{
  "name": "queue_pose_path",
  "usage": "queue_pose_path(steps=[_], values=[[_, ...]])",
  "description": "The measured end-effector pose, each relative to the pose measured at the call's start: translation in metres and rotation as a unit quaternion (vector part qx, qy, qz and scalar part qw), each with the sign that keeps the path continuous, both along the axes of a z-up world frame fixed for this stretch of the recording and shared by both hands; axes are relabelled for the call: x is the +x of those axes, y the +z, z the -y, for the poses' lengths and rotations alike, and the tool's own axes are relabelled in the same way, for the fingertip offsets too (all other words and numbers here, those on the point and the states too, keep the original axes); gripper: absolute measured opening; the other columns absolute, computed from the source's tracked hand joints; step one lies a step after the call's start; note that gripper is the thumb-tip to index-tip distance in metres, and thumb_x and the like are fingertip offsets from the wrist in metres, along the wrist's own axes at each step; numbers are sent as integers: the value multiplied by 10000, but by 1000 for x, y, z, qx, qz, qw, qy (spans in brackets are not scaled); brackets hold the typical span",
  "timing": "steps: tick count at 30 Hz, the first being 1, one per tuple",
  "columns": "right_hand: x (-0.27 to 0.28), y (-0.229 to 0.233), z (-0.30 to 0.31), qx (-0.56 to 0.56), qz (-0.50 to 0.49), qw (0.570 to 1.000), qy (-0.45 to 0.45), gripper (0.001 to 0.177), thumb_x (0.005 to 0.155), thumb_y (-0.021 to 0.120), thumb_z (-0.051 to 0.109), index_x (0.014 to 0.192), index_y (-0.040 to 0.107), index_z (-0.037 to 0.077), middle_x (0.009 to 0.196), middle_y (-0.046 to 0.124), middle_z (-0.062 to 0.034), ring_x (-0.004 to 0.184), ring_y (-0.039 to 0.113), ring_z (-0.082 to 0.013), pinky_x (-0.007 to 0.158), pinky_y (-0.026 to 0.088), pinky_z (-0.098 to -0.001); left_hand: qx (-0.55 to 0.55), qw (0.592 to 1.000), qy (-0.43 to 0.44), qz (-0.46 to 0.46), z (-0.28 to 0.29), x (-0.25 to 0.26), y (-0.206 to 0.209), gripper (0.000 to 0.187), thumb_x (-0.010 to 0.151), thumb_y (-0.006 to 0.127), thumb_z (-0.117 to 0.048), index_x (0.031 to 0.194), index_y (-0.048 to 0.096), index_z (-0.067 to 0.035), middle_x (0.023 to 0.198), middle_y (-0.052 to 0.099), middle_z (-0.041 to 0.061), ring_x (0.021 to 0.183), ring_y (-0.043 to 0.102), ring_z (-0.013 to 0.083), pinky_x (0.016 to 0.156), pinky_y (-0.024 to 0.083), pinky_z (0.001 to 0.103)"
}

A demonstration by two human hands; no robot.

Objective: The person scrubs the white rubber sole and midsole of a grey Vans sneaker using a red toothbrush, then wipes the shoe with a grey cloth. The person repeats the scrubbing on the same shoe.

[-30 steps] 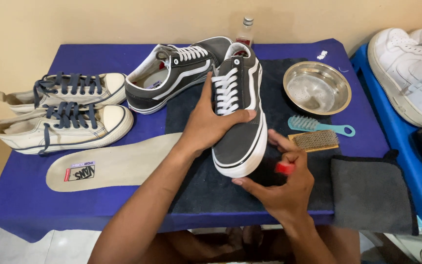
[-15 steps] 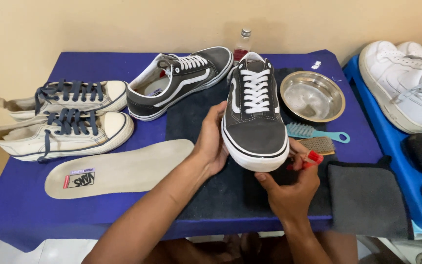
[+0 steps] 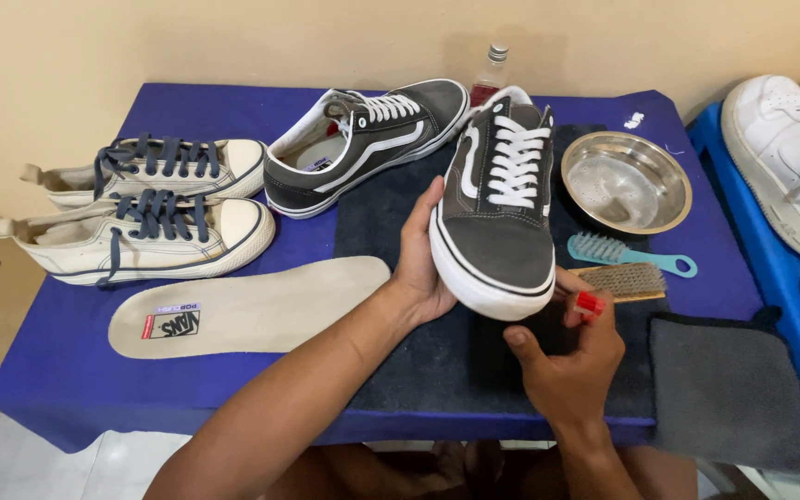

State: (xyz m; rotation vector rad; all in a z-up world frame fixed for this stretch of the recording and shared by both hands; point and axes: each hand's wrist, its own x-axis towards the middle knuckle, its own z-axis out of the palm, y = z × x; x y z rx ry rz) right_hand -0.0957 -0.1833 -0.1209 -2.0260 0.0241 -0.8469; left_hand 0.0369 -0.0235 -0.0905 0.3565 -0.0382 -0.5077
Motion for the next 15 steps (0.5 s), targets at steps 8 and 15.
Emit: queue_pose_path(steps=[8, 15], values=[[-2, 21, -7, 18, 51, 995, 86, 876, 1069, 281, 853, 1075, 526, 11, 1184, 665, -176, 1104, 692, -295, 978, 580, -422, 1, 999, -9, 39, -2, 2, 2, 702, 1075, 583, -655, 1449, 703, -72, 1357, 759, 163, 1254, 701, 307, 1153, 538, 458], [-18, 30, 5, -147, 53, 987, -22, 502, 1085, 561, 512, 875, 567, 56, 835, 580, -73, 813, 528, -274, 885, 394, -441, 16, 997, 36, 66, 0, 0, 5, 715, 1106, 526, -624, 1535, 644, -65, 1463, 710, 169, 1340, 663, 304, 1211, 495, 446]])
